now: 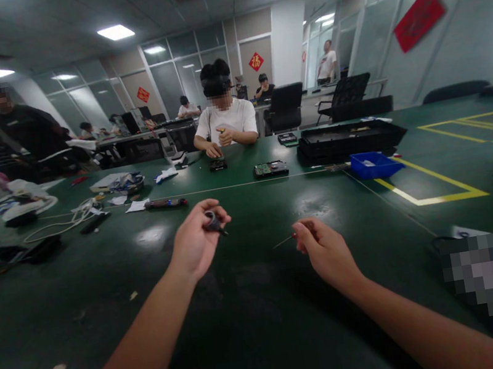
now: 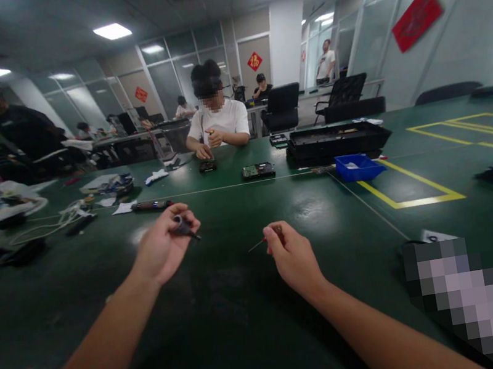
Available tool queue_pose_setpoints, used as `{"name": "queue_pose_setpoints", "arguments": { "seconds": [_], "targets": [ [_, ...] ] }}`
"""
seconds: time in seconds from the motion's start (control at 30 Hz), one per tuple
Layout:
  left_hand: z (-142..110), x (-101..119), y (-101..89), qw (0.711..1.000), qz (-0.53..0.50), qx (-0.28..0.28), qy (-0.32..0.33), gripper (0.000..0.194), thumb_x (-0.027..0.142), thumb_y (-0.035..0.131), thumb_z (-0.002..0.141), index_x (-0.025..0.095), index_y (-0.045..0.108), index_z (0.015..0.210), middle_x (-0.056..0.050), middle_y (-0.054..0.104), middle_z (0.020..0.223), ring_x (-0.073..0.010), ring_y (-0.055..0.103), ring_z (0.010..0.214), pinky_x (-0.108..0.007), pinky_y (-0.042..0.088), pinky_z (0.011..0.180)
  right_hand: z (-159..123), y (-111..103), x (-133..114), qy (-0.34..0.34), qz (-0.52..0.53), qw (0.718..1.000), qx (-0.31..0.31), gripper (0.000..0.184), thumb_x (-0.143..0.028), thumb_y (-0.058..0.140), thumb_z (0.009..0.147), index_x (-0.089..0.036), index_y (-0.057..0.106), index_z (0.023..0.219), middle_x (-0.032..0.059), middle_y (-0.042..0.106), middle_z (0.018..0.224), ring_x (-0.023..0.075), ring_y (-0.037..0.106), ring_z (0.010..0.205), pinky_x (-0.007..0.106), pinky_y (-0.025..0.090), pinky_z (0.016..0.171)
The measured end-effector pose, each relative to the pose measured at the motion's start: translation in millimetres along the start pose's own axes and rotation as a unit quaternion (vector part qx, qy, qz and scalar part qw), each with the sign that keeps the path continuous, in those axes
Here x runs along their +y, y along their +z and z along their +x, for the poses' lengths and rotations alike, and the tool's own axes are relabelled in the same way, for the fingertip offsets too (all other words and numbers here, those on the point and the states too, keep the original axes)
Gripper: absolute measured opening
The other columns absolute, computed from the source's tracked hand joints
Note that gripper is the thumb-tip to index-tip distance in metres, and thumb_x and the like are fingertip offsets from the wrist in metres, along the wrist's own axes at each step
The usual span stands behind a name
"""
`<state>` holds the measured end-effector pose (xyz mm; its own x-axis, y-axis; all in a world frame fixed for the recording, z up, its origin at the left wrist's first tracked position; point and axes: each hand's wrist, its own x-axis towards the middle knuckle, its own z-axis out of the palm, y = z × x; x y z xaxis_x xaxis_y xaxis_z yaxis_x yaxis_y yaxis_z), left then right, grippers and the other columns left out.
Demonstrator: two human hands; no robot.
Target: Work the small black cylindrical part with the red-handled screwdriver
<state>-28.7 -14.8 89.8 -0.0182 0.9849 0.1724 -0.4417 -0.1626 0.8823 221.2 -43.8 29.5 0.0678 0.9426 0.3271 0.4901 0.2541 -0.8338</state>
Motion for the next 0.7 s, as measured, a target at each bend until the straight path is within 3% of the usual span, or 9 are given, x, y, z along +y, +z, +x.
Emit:
{"name": "queue_pose_setpoints", "arguments": {
  "seconds": [0.07, 0.17, 0.3, 0.37, 0.47, 0.53, 0.63, 0.7],
  "targets": [
    [-13, -16, 16.5, 0.988, 0.125, -0.084, -0.021, 0.031, 0.009, 0.043, 0.076, 0.015, 0.061, 0.101, -0.004, 0.062, 0.079, -0.0175, 0.059, 0.079, -0.031, 0.045, 0.079, 0, 1, 2, -0.004, -0.002, 1.000, -0.002, 0.032, -0.049, 0.045, 0.100, -0.022, 0.063, 0.098, 0.0005, 0.067, 0.073, 0.0188, 0.065, 0.068, 0.031, 0.046, 0.064],
    [-28, -44, 26.1, 0.927, 0.329, -0.179, -0.005, 0.030, 0.014, 0.041, 0.084, 0.018, 0.062, 0.105, -0.002, 0.061, 0.080, -0.0176, 0.056, 0.077, -0.032, 0.042, 0.076, 0, 3, 6, -0.005, 0.007, 1.000, -0.012, 0.028, -0.046, 0.048, 0.099, -0.024, 0.062, 0.107, 0.0022, 0.069, 0.085, 0.0201, 0.067, 0.077, 0.033, 0.048, 0.069],
    [-31, -75, 18.7, 0.834, 0.496, -0.232, 0.067, 0.031, 0.014, 0.039, 0.087, 0.021, 0.063, 0.106, -0.003, 0.061, 0.091, -0.0205, 0.055, 0.090, -0.038, 0.042, 0.089, 1, 4, 5, -0.002, 0.018, 1.000, -0.024, 0.026, -0.042, 0.051, 0.097, -0.023, 0.062, 0.111, 0.0026, 0.070, 0.088, 0.0206, 0.068, 0.082, 0.035, 0.050, 0.075],
    [-26, -84, 12.5, 0.810, 0.531, -0.237, 0.081, 0.030, 0.012, 0.039, 0.087, 0.021, 0.062, 0.104, -0.003, 0.062, 0.093, -0.0209, 0.054, 0.093, -0.044, 0.038, 0.101, 1, 3, 2, 0.004, 0.001, 1.000, -0.024, 0.026, -0.044, 0.051, 0.097, -0.023, 0.064, 0.106, 0.0021, 0.070, 0.084, 0.0205, 0.068, 0.078, 0.034, 0.049, 0.072],
    [-20, -88, 4.5, 0.804, 0.542, -0.226, 0.089, 0.030, 0.012, 0.040, 0.087, 0.021, 0.060, 0.106, -0.004, 0.062, 0.100, -0.0211, 0.055, 0.098, -0.049, 0.033, 0.110, 1, 0, -2, 0.007, -0.038, 0.999, -0.019, 0.032, -0.050, 0.052, 0.096, -0.023, 0.065, 0.087, 0.0010, 0.068, 0.074, 0.0195, 0.065, 0.067, 0.033, 0.046, 0.063],
    [-19, -88, -0.2, 0.810, 0.538, -0.216, 0.092, 0.035, 0.010, 0.045, 0.084, 0.021, 0.057, 0.115, -0.006, 0.061, 0.110, -0.0227, 0.054, 0.106, -0.047, 0.037, 0.108, 1, -1, -3, 0.003, -0.049, 0.999, -0.013, 0.034, -0.052, 0.053, 0.095, -0.022, 0.064, 0.081, 0.0003, 0.065, 0.068, 0.0189, 0.063, 0.062, 0.032, 0.044, 0.060],
    [-18, -89, -7.5, 0.826, 0.520, -0.198, 0.094, 0.047, 0.007, 0.048, 0.083, 0.019, 0.051, 0.128, -0.010, 0.057, 0.124, -0.0236, 0.052, 0.117, -0.042, 0.042, 0.106, 0, -1, -3, -0.006, -0.006, 1.000, -0.002, 0.030, -0.048, 0.053, 0.096, -0.022, 0.065, 0.087, 0.0017, 0.068, 0.074, 0.0191, 0.065, 0.067, 0.032, 0.048, 0.063],
    [-15, -91, -12.0, 0.836, 0.505, -0.188, 0.099, 0.042, 0.008, 0.047, 0.088, 0.019, 0.051, 0.128, -0.010, 0.056, 0.127, -0.0225, 0.052, 0.120, -0.041, 0.041, 0.108, -1, -1, -4, -0.010, 0.047, 0.999, 0.012, 0.028, -0.046, 0.053, 0.096, -0.021, 0.065, 0.094, 0.0038, 0.071, 0.081, 0.0196, 0.068, 0.073, 0.033, 0.051, 0.070]
  ]
}}
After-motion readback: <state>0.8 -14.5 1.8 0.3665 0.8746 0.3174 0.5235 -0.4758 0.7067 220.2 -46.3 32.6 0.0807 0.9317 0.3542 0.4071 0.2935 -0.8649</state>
